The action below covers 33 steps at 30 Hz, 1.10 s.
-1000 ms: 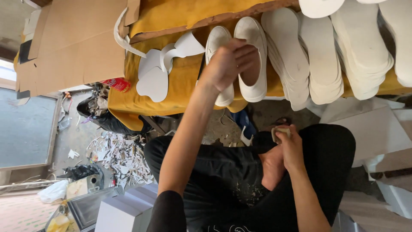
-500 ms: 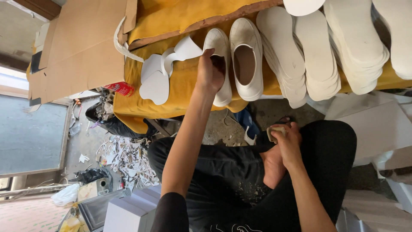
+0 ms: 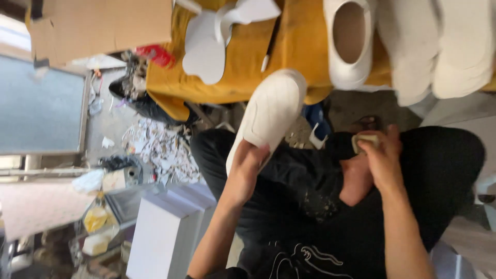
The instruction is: The person sits cross-legged on the floor and uses a small cloth to wipe the exterior of a white slip-on shoe. They rub the upper, sides, and sole repeatedly, turning the shoe to access different areas.
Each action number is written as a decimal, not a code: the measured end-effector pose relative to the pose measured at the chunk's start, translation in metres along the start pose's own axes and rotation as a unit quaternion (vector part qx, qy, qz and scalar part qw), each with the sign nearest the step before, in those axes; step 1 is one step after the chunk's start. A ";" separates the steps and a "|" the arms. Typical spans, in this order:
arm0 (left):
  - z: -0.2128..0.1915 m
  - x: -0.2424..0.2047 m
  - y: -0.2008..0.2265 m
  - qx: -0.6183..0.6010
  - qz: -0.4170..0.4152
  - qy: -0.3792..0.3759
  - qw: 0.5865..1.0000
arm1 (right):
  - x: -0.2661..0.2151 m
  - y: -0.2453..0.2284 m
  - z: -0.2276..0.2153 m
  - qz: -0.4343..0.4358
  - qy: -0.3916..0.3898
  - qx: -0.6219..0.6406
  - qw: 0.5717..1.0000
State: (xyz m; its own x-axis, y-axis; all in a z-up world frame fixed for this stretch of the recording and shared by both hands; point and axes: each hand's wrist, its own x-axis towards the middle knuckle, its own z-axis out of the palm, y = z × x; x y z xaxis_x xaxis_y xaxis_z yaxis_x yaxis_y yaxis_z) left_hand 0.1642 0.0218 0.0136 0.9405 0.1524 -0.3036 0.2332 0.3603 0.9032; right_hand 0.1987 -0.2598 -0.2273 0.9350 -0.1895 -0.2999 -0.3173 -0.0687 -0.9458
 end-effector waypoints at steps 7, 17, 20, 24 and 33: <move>-0.068 -0.127 -0.026 0.217 -0.150 0.076 0.962 | -0.040 -0.047 0.001 -0.037 -0.103 -0.140 0.984; -0.090 -0.112 -0.068 -0.026 -0.331 0.229 0.915 | -0.128 -0.105 0.093 0.103 -0.214 -0.132 0.962; -0.098 -0.106 -0.068 -0.025 -0.352 0.240 0.904 | -0.156 -0.127 0.131 0.189 -0.247 -0.035 0.950; -0.105 -0.108 -0.080 -0.100 -0.286 0.211 0.929 | -0.176 -0.125 0.147 0.184 -0.245 -0.107 0.946; -0.107 -0.100 -0.083 -0.153 -0.253 0.245 0.923 | -0.190 -0.097 0.167 0.098 -0.163 -0.050 0.980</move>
State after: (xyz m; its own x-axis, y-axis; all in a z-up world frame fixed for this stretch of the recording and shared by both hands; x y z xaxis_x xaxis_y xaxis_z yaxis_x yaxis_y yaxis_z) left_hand 0.0241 0.0754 -0.0634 0.4888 0.2641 -0.8315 0.4603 0.7316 0.5029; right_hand 0.0779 -0.0531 -0.0996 0.8502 0.1140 -0.5139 -0.4948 -0.1602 -0.8541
